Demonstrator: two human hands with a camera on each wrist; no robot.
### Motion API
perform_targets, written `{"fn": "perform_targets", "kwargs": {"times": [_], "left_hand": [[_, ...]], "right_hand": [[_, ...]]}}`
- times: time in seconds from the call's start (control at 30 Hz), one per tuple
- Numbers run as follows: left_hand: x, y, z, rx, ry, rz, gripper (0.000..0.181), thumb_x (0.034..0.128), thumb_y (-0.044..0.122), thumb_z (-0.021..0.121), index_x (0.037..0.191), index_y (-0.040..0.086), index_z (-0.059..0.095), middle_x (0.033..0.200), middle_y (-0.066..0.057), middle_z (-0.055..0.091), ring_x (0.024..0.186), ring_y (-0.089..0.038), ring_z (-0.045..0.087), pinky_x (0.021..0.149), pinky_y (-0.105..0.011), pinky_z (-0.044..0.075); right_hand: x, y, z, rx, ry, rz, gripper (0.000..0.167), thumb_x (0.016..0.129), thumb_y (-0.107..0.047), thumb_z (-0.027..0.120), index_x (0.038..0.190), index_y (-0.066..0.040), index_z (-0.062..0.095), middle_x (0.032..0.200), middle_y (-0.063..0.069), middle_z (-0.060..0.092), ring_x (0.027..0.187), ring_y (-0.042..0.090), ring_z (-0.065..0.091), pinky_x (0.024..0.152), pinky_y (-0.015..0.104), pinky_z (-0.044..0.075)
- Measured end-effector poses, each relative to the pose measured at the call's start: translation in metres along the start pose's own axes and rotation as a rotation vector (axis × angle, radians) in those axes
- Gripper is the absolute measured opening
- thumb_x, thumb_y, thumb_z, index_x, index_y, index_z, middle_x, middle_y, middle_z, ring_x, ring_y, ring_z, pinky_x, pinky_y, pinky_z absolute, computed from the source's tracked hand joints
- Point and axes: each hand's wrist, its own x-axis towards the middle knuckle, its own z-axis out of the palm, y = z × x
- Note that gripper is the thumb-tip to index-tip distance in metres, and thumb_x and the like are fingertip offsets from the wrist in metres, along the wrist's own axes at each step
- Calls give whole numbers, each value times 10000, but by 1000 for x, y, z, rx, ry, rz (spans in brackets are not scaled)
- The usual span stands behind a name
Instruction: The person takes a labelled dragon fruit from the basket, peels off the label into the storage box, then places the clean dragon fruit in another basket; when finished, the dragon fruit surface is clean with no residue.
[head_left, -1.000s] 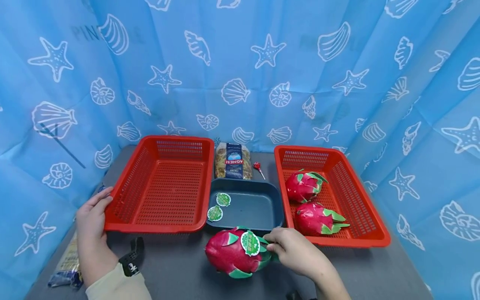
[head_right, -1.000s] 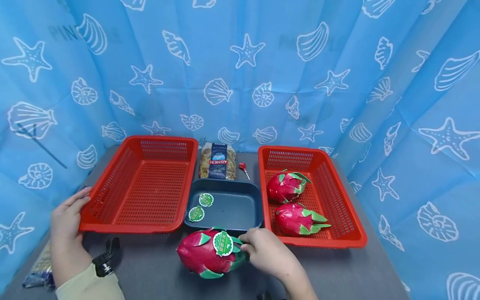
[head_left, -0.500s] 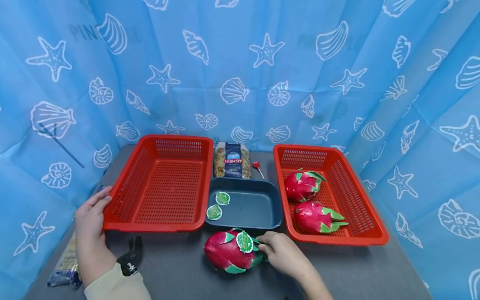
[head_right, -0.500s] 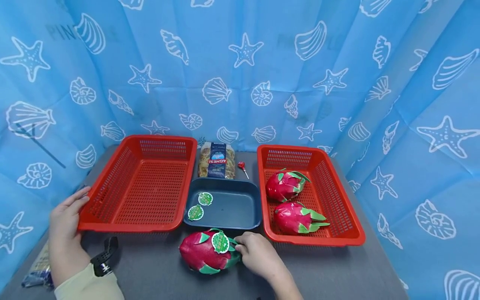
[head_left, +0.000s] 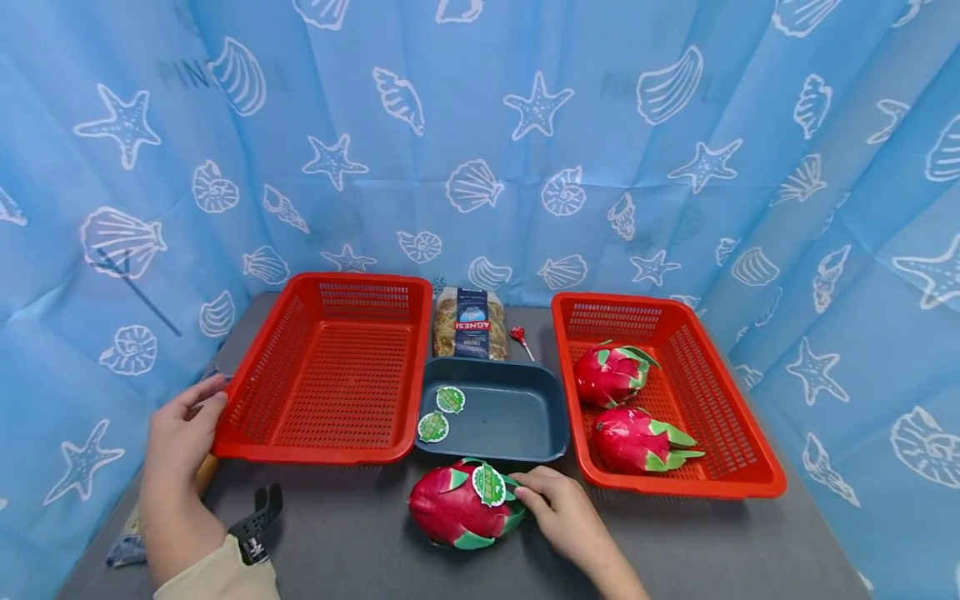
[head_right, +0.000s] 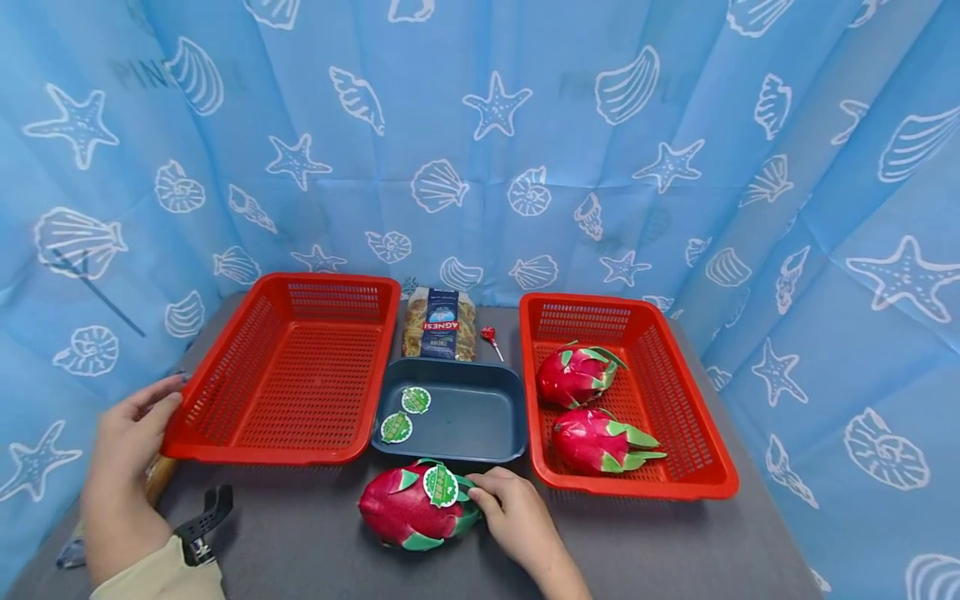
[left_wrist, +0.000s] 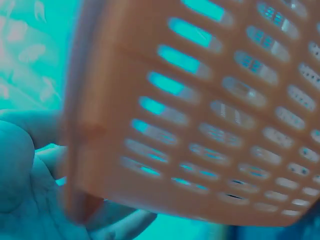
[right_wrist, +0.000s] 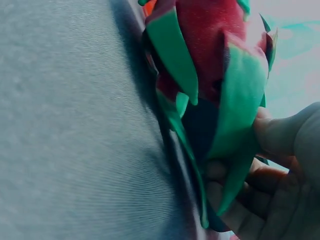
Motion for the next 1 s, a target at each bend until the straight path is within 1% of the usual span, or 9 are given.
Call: {"fn": "perform_targets", "kwargs": {"times": [0.1,0.23,0.33,0.43,0.53,0.63,0.73,0.83,1.0], "left_hand": [[-9,13,-4,107,13,84,575,1070,330,489,1574,68,403,1471,-301,456,1174,-435,553,627,-240,595],[-29,35,-7,207,101,240,519,1059,260,523,1539,69,470,1484,-247,463,1256,-442,506,897,-463,577],[-49,50,-3,232,183,391,458,1032,207,583,1479,109,568,1440,-150,545,1224,-290,533,1055,-363,484],[-67,61,5,219,236,610,421,977,112,657,1398,105,651,1350,-106,626,1123,-173,558,971,-88,415],[-84,68,16,222,241,825,419,915,12,691,1330,68,691,1271,-116,668,1093,-204,595,917,-10,348],[-99,70,29,227,174,957,440,870,-23,710,1305,45,699,1243,-135,676,1104,-304,621,982,-35,336],[-114,70,43,234,67,1021,462,856,-5,735,1312,67,699,1262,-102,679,1151,-286,625,1039,-93,355],[-130,67,59,249,-56,1029,483,850,20,774,1317,117,699,1277,-21,676,1166,-196,629,1016,-120,414],[-147,59,87,248,-230,999,516,833,59,831,1313,192,697,1268,94,660,1134,-85,635,892,-267,568]], "right_hand": [[-1,1,1,15,15,9,208,976,-179,705,1164,-145,787,982,-134,681,904,64,633,816,298,560],[-1,3,2,26,12,18,209,981,-195,700,1165,-148,789,977,-136,686,903,62,636,812,293,561],[0,3,1,31,-5,33,217,982,-195,698,1172,-143,788,981,-131,688,902,57,634,811,288,562],[0,2,1,35,-17,43,232,978,-183,701,1189,-133,783,992,-124,690,908,56,630,814,285,561],[-1,1,1,37,-16,36,239,973,-186,708,1194,-135,782,1001,-123,690,914,65,630,812,284,559],[-2,-1,1,40,-10,25,242,971,-202,713,1193,-136,782,1002,-123,688,914,75,629,800,282,557],[-2,-2,1,46,-15,31,246,971,-205,714,1196,-132,781,997,-123,683,903,71,623,784,273,552],[-2,-1,0,50,-26,41,249,971,-198,713,1199,-123,780,992,-121,680,889,65,616,766,264,548],[-1,-1,-1,47,-27,41,244,971,-186,713,1196,-120,781,988,-123,682,889,66,618,771,265,553]]}}
